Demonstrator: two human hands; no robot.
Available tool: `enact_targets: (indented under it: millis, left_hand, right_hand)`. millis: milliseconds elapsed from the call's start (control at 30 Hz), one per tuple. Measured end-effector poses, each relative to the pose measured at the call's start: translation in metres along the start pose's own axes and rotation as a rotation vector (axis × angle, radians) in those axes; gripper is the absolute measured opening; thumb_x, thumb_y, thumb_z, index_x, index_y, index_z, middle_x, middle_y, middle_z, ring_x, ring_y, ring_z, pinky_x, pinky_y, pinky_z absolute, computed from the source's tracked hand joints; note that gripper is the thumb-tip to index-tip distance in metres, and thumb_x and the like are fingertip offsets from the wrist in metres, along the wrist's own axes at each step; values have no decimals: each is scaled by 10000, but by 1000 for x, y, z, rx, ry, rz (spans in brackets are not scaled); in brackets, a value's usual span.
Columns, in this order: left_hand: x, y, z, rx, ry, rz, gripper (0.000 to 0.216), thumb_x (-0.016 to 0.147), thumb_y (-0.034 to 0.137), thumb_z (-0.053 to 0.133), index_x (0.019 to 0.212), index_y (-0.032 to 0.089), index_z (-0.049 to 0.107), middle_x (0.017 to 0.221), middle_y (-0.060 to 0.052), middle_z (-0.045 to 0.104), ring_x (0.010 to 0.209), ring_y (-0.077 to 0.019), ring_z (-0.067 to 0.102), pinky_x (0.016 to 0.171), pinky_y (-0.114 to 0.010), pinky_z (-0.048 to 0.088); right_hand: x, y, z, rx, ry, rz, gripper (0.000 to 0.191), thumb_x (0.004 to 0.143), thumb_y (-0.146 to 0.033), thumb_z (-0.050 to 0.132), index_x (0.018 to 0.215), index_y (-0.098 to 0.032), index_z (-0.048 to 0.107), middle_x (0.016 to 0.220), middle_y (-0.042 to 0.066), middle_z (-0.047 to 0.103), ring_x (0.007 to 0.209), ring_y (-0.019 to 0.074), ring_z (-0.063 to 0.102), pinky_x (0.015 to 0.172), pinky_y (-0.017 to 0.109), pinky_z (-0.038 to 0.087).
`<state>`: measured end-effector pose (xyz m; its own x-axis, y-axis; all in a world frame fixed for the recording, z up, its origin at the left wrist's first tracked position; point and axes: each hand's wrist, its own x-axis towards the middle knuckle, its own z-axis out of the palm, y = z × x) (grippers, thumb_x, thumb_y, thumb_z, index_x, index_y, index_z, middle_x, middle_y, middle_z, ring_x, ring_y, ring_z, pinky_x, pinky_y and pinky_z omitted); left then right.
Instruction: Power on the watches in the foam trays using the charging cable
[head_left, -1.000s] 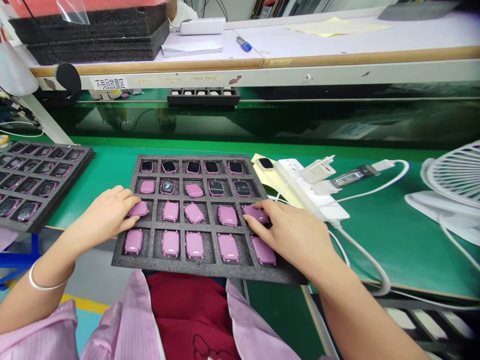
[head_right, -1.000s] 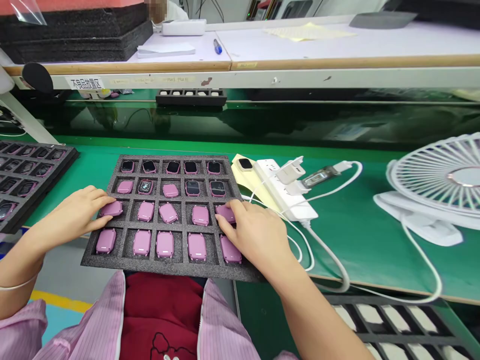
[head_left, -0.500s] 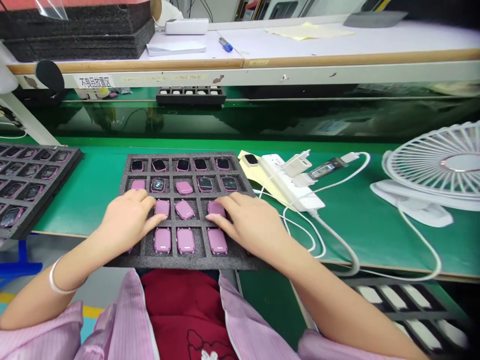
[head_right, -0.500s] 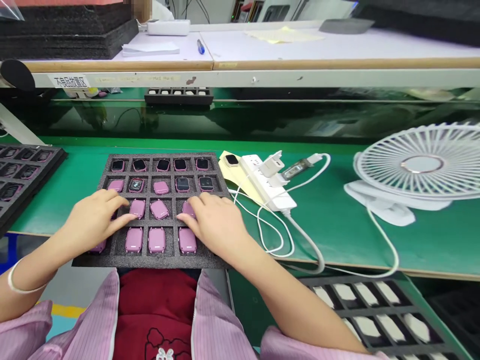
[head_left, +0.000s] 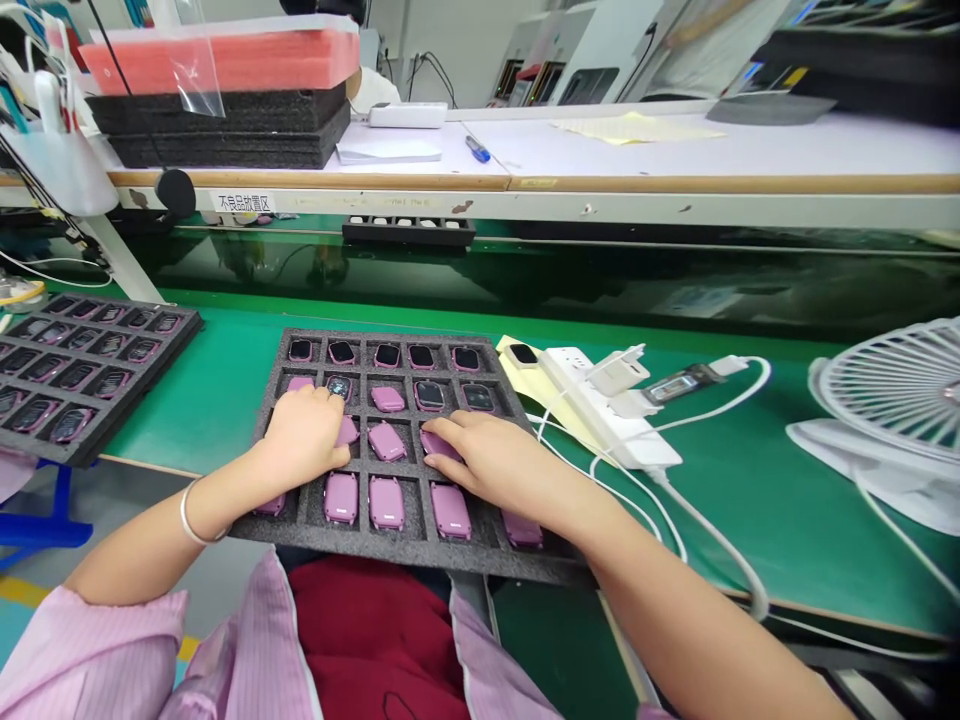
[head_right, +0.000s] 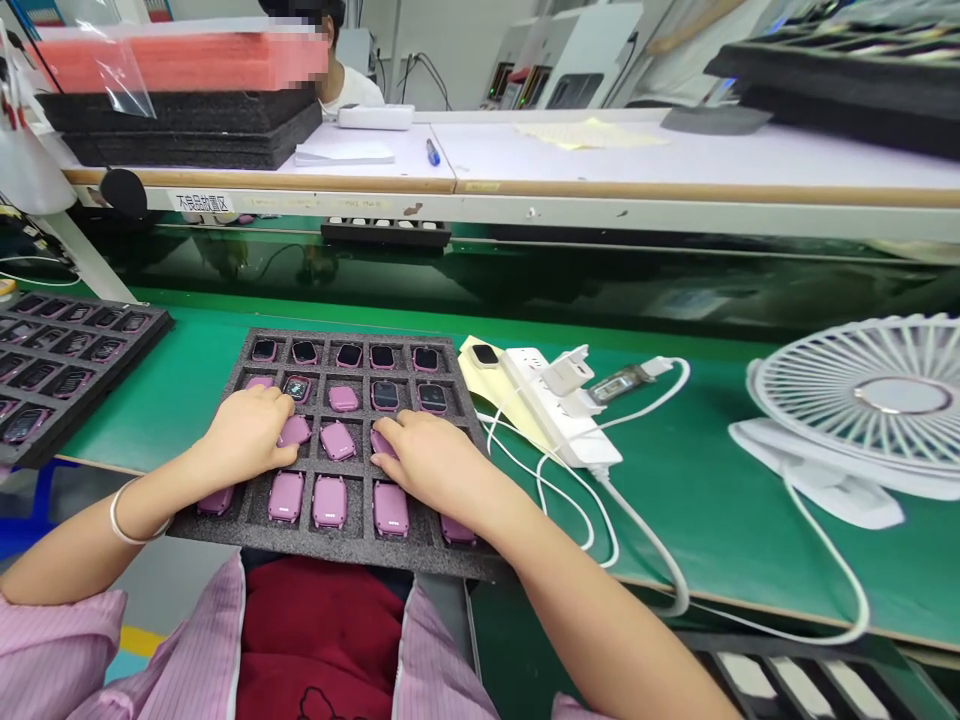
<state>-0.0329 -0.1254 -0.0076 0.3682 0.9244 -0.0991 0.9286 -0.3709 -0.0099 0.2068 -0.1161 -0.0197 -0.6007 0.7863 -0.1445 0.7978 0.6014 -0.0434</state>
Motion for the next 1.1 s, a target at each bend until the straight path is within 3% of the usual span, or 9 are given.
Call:
enact_targets:
  millis: [133, 200, 267, 333, 433, 500, 733, 933, 1100]
  left_hand:
    - [-7, 6, -2, -19, 24, -21, 240, 805, 115, 592, 1035, 81, 652, 1015, -207, 693, 1001, -361, 649, 856, -455, 528]
    - [-10, 0, -2, -187, 129, -33, 242, 785, 93, 609, 1025, 102, 644, 1041, -186, 690, 992, -331, 652, 865, -445, 531]
    - [-12, -11, -4, -570, 265, -35, 263, 758, 135, 666, 1019, 130, 631, 1000, -129, 691, 896, -262, 655, 815, -395, 542]
    - [-12, -21, -9, -1124, 337, -31, 314, 736, 238, 727, 1018, 149, 621, 936, -67, 682, 746, -176, 626, 707, -322, 544]
    - [-4, -27, -15, -1825, 282, -45, 416, 688, 340, 819, 1002, 133, 643, 939, -50, 686, 679, -116, 607, 647, -263, 543]
    - [4, -23, -15, -2038, 196, -72, 446, 642, 328, 894, 962, 112, 672, 938, -60, 699, 701, -113, 626, 664, -249, 552]
    - [19, -7, 1, -2152, 43, -104, 455, 585, 276, 981, 929, 105, 739, 948, -53, 735, 717, -107, 682, 723, -231, 585]
    - [19, -9, 7, -2100, -44, -94, 513, 602, 265, 976, 1047, 140, 755, 1024, -64, 760, 856, -150, 732, 867, -260, 589]
    - [20, -8, 10, -2071, -113, -51, 463, 631, 356, 959, 985, 137, 756, 951, -60, 753, 805, -145, 712, 798, -255, 583]
  right_hand:
    - [3, 6, 9, 63, 73, 4, 350, 901, -155, 648, 1241, -71, 650, 1099, 178, 705, 1021, 334, 692, 892, 415, 554]
    - [1, 11, 12, 158, 165, 24, 423, 840, -146, 645, 1255, -63, 635, 1113, 179, 704, 1007, 332, 694, 888, 428, 560]
    - [-2, 15, 11, 374, 274, 30, 471, 812, -206, 651, 1264, -76, 628, 1046, 153, 712, 903, 305, 704, 824, 425, 578]
    - [-5, 17, 5, 753, 309, 4, 473, 824, -304, 670, 1255, -113, 637, 919, 100, 706, 775, 257, 694, 723, 387, 589]
    - [-3, 13, -9, 1416, 241, -64, 447, 818, -389, 755, 1204, -181, 665, 860, 52, 692, 705, 216, 690, 648, 342, 591]
    - [3, 7, -17, 1726, 208, -105, 446, 786, -385, 825, 1170, -209, 683, 908, 48, 703, 711, 206, 701, 654, 332, 599]
    - [28, -12, -3, 2114, 94, -128, 404, 764, -322, 897, 1097, -184, 714, 983, 61, 727, 754, 157, 702, 719, 258, 595]
    - [32, -8, 13, 2191, 52, -122, 408, 775, -310, 911, 1111, -168, 728, 1014, 58, 727, 778, 133, 703, 764, 223, 603]
    - [35, -8, 17, 2201, 60, -148, 428, 790, -304, 904, 1156, -187, 714, 1120, 58, 722, 841, 141, 722, 825, 247, 615]
